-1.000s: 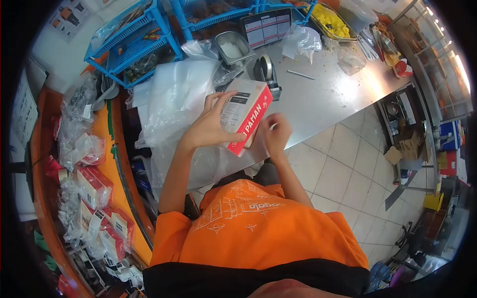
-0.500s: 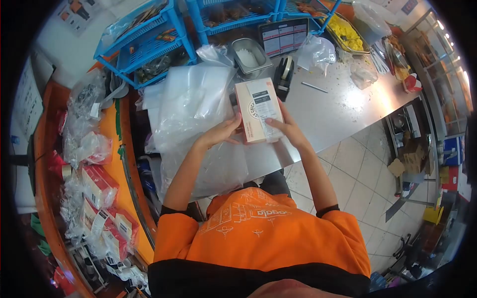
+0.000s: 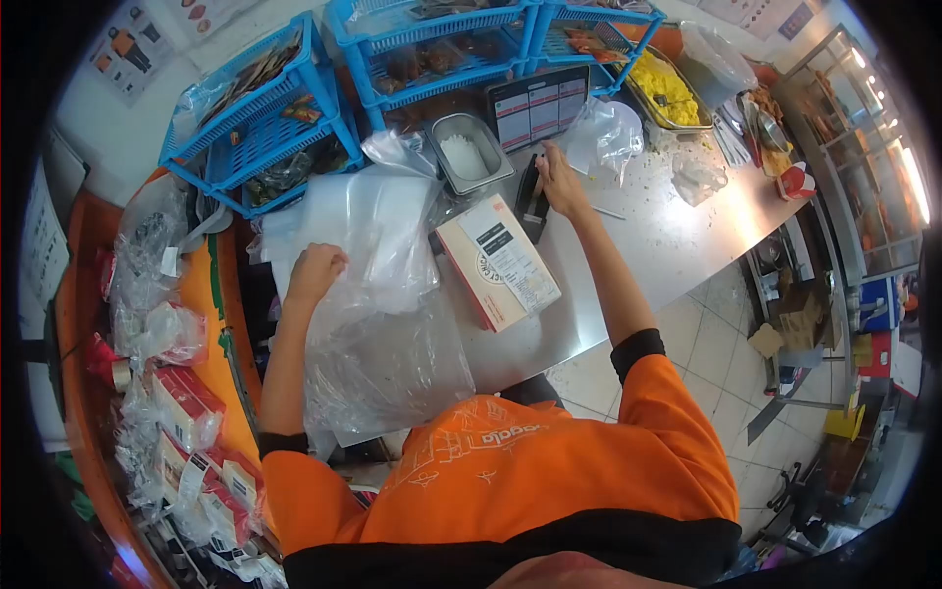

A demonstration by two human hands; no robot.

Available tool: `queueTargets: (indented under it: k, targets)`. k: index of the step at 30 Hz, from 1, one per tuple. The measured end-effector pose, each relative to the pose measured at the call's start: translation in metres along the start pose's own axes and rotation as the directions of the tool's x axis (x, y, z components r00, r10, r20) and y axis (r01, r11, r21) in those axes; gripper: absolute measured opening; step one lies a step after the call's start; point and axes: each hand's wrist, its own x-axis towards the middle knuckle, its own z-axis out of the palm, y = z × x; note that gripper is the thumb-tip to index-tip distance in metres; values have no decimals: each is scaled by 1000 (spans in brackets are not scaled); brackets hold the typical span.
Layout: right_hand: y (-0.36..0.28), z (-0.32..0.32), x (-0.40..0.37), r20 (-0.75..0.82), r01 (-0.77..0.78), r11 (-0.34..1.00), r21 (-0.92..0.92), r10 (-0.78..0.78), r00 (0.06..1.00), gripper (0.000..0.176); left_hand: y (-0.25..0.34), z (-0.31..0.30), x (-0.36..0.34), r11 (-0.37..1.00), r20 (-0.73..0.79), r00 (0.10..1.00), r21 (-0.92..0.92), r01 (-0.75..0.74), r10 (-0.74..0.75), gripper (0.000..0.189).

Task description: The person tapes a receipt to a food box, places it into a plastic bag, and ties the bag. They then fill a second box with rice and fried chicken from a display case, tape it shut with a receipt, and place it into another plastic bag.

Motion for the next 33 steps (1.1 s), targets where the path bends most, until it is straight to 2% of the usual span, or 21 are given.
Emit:
queueTargets:
  k: [1,5,7,8,10,12,13,14,15,16,17,18,19,20,22,23,25,28,31,32,33]
  targets:
    - [-2,-1,-1,50,-99,995,35,97,994,49,1,-1,2,980,171,983,197,33,-67,10]
    - [1,-17,7,137,-85,996,30,80,987,50,2,3,11,962,175,982,248,-113,70,5]
    - [-16,-24,6,-89,0,949,-315,-29,996,47,-28,19,11,838,89,951,452,-305,297,3]
    - [-37,-32,5,-85,11,949,-315,-40,996,47,-20,15,8,841,79,953,453,-296,293,3]
    - [-104,-51,1,-390,135,969,206,-45,920,41,15,-14,-3,726,-139,857,607,-322,496,5]
    - [-168,-52,-14,-274,194,913,360,-96,957,35,48,-37,-3,788,-264,861,575,-220,434,7]
    - [-196,-45,-20,-230,304,889,342,-235,944,39,68,-50,-3,841,-379,848,525,-133,371,9]
    - [-229,-43,-28,-37,265,845,465,-280,959,45,98,-67,-3,935,-455,850,337,-111,265,13]
    - [-253,-31,-32,-131,427,787,446,-414,901,51,122,-85,-5,987,-511,847,132,-90,146,16]
    - [-269,-22,-36,53,400,755,520,-495,867,48,131,-101,-13,988,-514,847,133,-79,137,16]
    - [-280,-21,-40,225,356,727,587,-569,791,46,137,-115,-23,932,-365,926,-292,-214,98,18]
    - [-290,-35,-44,223,359,720,594,-576,786,46,140,-121,-29,698,-208,969,-674,-242,135,21]
    - [-302,-51,-48,122,332,625,706,-570,813,43,145,-113,-36,467,-161,976,-859,-211,143,20]
    - [-307,-62,-50,28,306,514,802,-543,839,42,151,-91,-39,335,-223,975,-917,-214,14,20]
    - [-291,-70,-41,-24,344,599,723,-475,880,44,160,-39,-46,180,-252,940,-960,-213,-228,20]
    - [-280,-76,-36,-91,371,685,627,-408,908,46,166,-13,-53,182,-236,928,-965,-189,-289,19]
    - [-252,-90,-33,-39,222,886,407,-226,973,36,180,29,-75,403,-233,944,-907,-123,-235,19]
    - [-186,-105,-39,-310,378,768,516,-244,919,31,200,75,-90,819,-379,918,-559,-128,-116,19]
    - [-114,-123,-79,-428,586,714,382,-426,797,28,226,103,-66,945,-556,828,-303,-126,-68,19]
    - [-96,-131,-102,-408,462,672,578,-252,877,26,242,105,-53,494,-448,785,-843,-212,-428,26]
    - [-88,-142,-119,-347,329,579,746,-82,934,25,262,107,-42,-203,-129,776,-927,-316,-617,39]
